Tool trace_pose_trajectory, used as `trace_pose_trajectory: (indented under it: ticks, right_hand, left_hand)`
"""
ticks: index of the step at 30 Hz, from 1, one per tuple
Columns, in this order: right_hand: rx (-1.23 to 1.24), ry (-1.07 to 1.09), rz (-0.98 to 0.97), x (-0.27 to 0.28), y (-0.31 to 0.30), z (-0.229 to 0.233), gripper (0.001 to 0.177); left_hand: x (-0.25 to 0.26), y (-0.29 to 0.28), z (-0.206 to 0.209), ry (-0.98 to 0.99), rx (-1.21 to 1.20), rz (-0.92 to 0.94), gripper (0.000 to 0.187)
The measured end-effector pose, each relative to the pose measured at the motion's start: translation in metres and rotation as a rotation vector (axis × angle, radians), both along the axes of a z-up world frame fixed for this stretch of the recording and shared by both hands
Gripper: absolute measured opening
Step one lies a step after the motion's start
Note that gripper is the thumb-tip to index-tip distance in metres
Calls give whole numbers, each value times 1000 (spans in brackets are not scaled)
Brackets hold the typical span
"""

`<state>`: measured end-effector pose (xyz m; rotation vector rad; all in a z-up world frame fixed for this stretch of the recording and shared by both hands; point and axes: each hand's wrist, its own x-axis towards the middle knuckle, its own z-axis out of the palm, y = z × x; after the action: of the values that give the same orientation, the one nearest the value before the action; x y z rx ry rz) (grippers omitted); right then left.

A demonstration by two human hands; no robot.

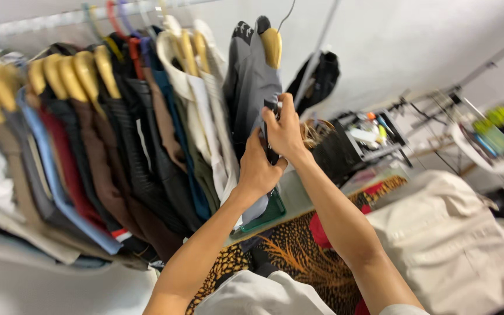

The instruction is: The person takes several garments on hangers from a rack and lays them out on a table for display, including a grey shirt, a black shirt, a white shirt, a black hoodie, a striped polo, a white button-down shirt, a grey track jacket, a white textured shirt, a blue-and-white jacket, a brown shirt, and a black leather jacket. They also lay out a pair of white trousers on a hanger.

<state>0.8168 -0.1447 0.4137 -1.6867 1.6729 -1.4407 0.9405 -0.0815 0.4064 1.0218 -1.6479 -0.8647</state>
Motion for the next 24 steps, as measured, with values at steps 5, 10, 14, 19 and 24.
trace_pose_trajectory:
  ticks: [5, 10, 14, 19, 24]
  right_hand:
    - [23, -40, -103, -4, 72, -34, 32]
    - [91, -317, -26, -22, 146, -64, 31]
    - [146, -364, 35, -59, 218, -75, 28]
    - [295, -86, -515, -111, 318, -85, 39]
    - [232, 179, -822, -143, 419, -90, 72]
  left_hand:
    - [-3, 25, -10, -317, 142, -194, 66]
    - [-2, 67, -30, -288, 226, -417, 63]
    - [5, 95, -49, -315, 170, -506, 51]
    - [23, 118, -49, -390, 235, -766, 44]
    - [19, 131, -19, -473, 207, -1070, 46]
